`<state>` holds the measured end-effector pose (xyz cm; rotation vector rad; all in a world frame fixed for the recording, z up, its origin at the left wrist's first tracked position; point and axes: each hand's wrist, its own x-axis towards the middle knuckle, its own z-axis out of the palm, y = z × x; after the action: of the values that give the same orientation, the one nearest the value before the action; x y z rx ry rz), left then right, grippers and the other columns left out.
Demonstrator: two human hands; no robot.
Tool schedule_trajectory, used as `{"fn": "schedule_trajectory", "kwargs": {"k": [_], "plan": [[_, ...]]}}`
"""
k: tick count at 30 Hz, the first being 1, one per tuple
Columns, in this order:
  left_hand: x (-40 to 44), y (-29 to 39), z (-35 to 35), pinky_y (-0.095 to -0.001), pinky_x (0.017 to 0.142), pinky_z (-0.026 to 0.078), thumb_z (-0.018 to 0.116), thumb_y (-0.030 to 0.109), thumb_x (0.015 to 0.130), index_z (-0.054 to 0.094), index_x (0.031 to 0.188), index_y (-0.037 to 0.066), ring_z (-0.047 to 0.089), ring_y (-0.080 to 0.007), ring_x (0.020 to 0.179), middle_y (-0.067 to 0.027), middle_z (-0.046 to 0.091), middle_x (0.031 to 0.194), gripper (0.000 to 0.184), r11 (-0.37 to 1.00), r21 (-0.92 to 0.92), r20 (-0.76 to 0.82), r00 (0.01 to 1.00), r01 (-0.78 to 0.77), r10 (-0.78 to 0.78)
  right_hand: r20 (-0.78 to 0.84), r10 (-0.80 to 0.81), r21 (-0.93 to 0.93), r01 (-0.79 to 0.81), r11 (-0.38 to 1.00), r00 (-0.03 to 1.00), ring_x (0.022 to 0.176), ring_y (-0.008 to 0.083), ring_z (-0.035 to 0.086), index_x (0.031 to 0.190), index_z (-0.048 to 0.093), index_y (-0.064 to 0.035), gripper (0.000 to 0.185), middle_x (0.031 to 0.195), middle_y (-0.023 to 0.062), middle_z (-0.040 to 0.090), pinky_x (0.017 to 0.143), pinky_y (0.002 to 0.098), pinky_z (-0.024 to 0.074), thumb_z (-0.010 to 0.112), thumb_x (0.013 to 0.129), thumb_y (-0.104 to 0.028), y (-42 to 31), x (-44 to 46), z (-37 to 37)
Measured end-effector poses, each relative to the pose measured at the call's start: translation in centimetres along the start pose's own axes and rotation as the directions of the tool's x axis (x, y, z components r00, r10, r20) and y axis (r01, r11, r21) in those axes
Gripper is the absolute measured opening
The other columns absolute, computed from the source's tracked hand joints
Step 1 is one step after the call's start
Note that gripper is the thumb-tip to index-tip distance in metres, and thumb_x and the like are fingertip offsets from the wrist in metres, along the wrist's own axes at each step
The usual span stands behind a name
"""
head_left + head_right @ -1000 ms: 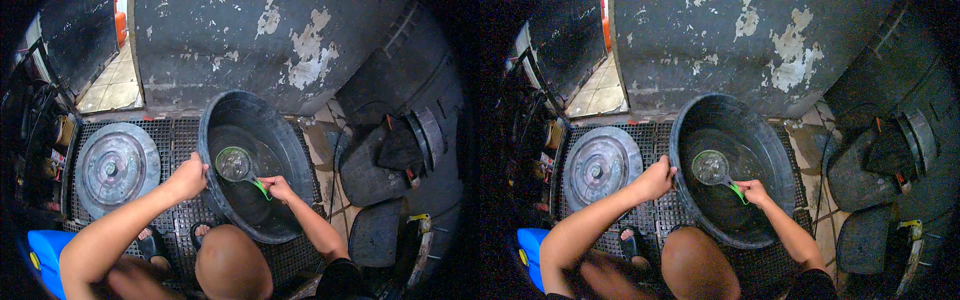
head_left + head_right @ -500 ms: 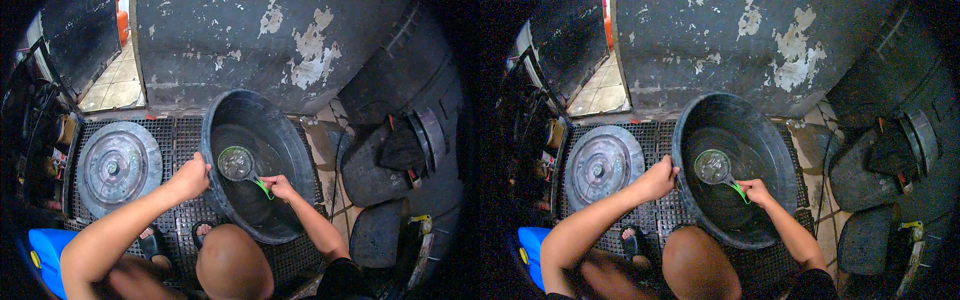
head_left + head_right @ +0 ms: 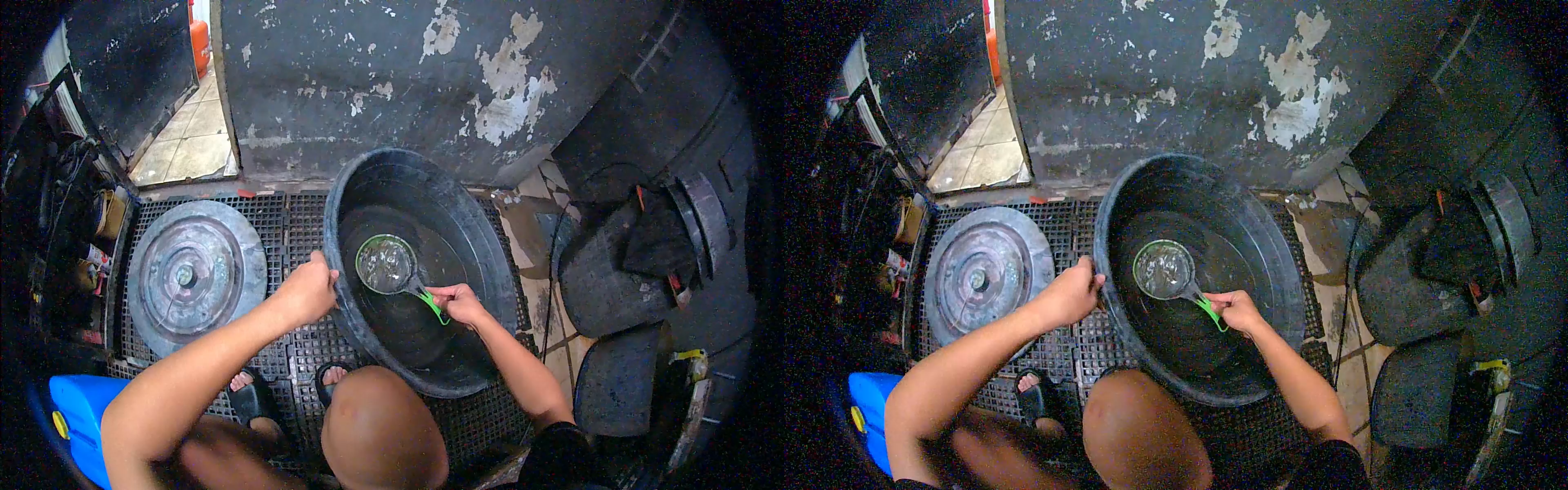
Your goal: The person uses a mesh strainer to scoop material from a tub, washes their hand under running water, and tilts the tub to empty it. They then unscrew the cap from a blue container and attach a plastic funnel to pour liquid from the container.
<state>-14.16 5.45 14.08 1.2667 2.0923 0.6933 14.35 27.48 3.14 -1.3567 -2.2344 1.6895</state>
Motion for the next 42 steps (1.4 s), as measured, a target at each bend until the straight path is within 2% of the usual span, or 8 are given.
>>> {"fn": "schedule_trajectory", "kwargs": {"k": [21,24,27,28,31,33,35,42], "plan": [[1.3,-4.1,1.8,-0.05,0.09,0.049,0.052,0.025,0.096,0.052,0.108,-0.017,0.063,-0.0485,0.098,-0.0362,0.064,0.095,0.044,0.987,0.067,-0.028,0.989,0.148,-0.147,-0.205,-0.015,-0.055,0.004,0.998,0.979,0.079,0.0093,0.059,0.117,0.071,-0.0106,0.028,0.092,0.0027,0.072,0.074,0.0264,0.0481,0.062,0.09,-0.004,1.5,0.6,-0.8],[1.2,-3.0,0.6,-0.0469,0.09,0.05,0.039,0.042,0.101,0.054,0.114,-0.02,0.065,-0.0437,0.099,-0.0369,0.061,0.111,0.065,0.88,-0.218,0.092,0.906,0.423,-0.413,-0.225,-0.022,-0.021,0.017,1.0,0.974,0.078,0.0093,0.059,0.116,0.072,-0.0116,0.028,0.091,0.0024,0.072,0.074,0.0269,0.0481,0.062,0.09,-0.005,2.4,0.8,-0.7],[1.5,-5.4,2.4,-0.0439,0.085,0.053,0.038,0.045,0.101,0.054,0.115,-0.02,0.069,-0.0378,0.094,-0.0346,0.063,0.106,0.068,0.772,-0.446,0.129,0.886,0.453,-0.446,-0.213,-0.003,-0.052,-0.009,0.999,0.977,0.078,0.0099,0.06,0.116,0.072,-0.0119,0.029,0.092,0.0028,0.073,0.075,0.0274,0.0484,0.062,0.09,-0.005,2.8,0.6,-1.0],[1.6,-5.4,1.9,-0.0351,0.065,0.059,0.045,0.044,0.099,0.055,0.116,-0.018,0.069,-0.026,0.088,-0.0222,0.065,0.108,0.065,0.788,-0.313,0.193,0.848,0.53,-0.494,-0.196,0.019,-0.103,-0.039,0.994,0.98,0.079,0.0103,0.061,0.116,0.072,-0.0118,0.029,0.094,0.0036,0.073,0.076,0.0275,0.0488,0.062,0.089,-0.005,2.8,0.6,-1.2],[2.0,-8.2,3.6,-0.0365,0.066,0.06,0.047,0.038,0.096,0.057,0.117,-0.015,0.069,-0.027,0.086,-0.0221,0.064,0.11,0.058,0.89,0.008,0.339,0.836,0.456,-0.432,-0.337,-0.056,-0.037,0.047,0.998,0.94,0.083,0.011,0.063,0.116,0.072,-0.012,0.03,0.098,0.0059,0.074,0.079,0.0273,0.0494,0.062,0.088,-0.004,3.2,1.1,-1.3],[1.6,-11.1,6.6,-0.0354,0.066,0.059,0.05,0.031,0.092,0.063,0.115,-0.006,0.067,-0.0225,0.084,-0.0177,0.065,0.107,0.046,0.807,-0.071,0.312,0.782,0.586,-0.54,-0.265,-0.121,-0.044,0.113,0.993,0.957,0.082,0.0108,0.064,0.115,0.072,-0.0141,0.032,0.097,0.0053,0.074,0.079,0.0272,0.0497,0.061,0.087,-0.003,4.3,2.1,-1.8],[0.1,-10.1,7.2,-0.0388,0.071,0.058,0.054,0.02,0.082,0.067,0.093,-0.005,0.063,-0.0267,0.087,-0.0173,0.062,0.102,0.031,0.64,-0.455,0.319,0.784,0.619,-0.532,-0.327,-0.124,-0.176,0.068,0.982,0.937,0.076,0.0112,0.063,0.113,0.073,-0.0138,0.031,0.093,0.0041,0.074,0.075,0.0273,0.0496,0.063,0.085,-0.004,3.3,2.1,-1.8],[-0.8,-11.9,8.2,-0.0307,0.066,0.059,0.053,0.016,0.084,0.063,0.082,0.002,0.054,-0.0182,0.08,-0.0082,0.053,0.089,0.017,0.529,-0.424,0.431,0.678,0.735,-0.596,-0.328,-0.007,-0.053,-0.011,0.999,0.945,0.08,0.0092,0.063,0.115,0.071,-0.0053,0.029,0.095,0.0045,0.073,0.076,0.0252,0.0495,0.063,0.087,-0.002,3.9,3.9,-0.7]]}}
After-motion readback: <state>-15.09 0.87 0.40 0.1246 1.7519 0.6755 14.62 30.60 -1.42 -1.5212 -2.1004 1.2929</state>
